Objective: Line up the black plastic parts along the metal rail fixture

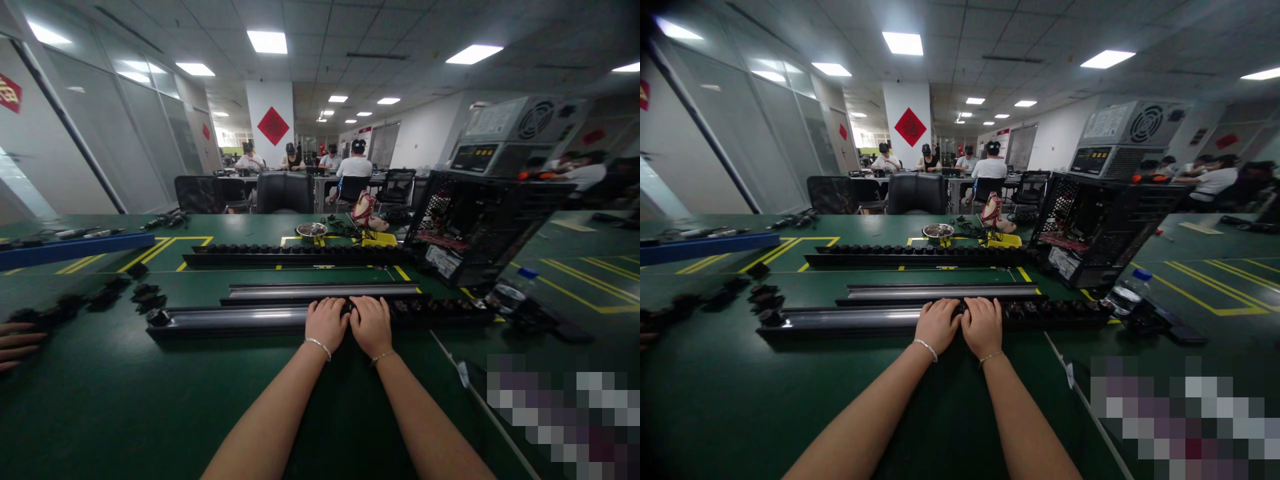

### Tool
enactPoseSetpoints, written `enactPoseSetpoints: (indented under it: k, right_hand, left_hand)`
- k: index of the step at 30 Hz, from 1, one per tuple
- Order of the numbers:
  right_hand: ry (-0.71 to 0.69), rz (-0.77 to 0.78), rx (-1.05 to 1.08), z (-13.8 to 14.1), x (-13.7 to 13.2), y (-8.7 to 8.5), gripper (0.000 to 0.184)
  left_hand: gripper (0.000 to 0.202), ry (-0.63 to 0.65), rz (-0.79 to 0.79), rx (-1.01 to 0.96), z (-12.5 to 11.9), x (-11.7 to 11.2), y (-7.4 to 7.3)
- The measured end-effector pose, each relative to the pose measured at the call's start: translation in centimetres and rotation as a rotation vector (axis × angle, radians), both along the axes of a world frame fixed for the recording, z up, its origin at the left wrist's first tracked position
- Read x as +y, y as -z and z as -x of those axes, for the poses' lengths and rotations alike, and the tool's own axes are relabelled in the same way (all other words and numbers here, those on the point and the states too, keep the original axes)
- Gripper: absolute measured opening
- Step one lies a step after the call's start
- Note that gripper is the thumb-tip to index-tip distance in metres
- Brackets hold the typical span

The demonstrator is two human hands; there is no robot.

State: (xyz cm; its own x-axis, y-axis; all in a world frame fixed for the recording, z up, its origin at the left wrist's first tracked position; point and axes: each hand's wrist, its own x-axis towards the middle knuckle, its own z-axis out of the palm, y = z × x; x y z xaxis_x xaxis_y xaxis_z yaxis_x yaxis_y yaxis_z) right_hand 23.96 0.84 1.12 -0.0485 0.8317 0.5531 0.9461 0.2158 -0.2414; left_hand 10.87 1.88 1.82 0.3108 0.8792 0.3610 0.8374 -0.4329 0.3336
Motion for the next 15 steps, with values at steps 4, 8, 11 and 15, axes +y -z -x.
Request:
enactPoseSetpoints:
  k: [4, 8, 11, 15]
  right_hand:
    - [-0.021, 0.005, -0.027, -0.3, -0.1, 0.5, 0.035]
    - [-0.005, 0.003, -0.042, -0.4, 0.0, 0.4, 0.035]
    - [0.003, 0.002, -0.046, -0.2, 0.0, 0.5, 0.034]
    - [0.014, -0.017, -0.03, -0.1, 0.1, 0.7, 0.033]
  left_hand:
    - [0.028, -0.039, -0.003, -0.013, -0.2, 0.1, 0.2]
    - [0.027, -0.048, -0.01, -0.028, 0.0, -0.1, 0.2]
    - [0.027, -0.066, -0.023, -0.031, 0.3, -0.2, 0.3]
    - [0.027, -0.089, -0.037, -0.019, 1.4, -0.2, 0.2]
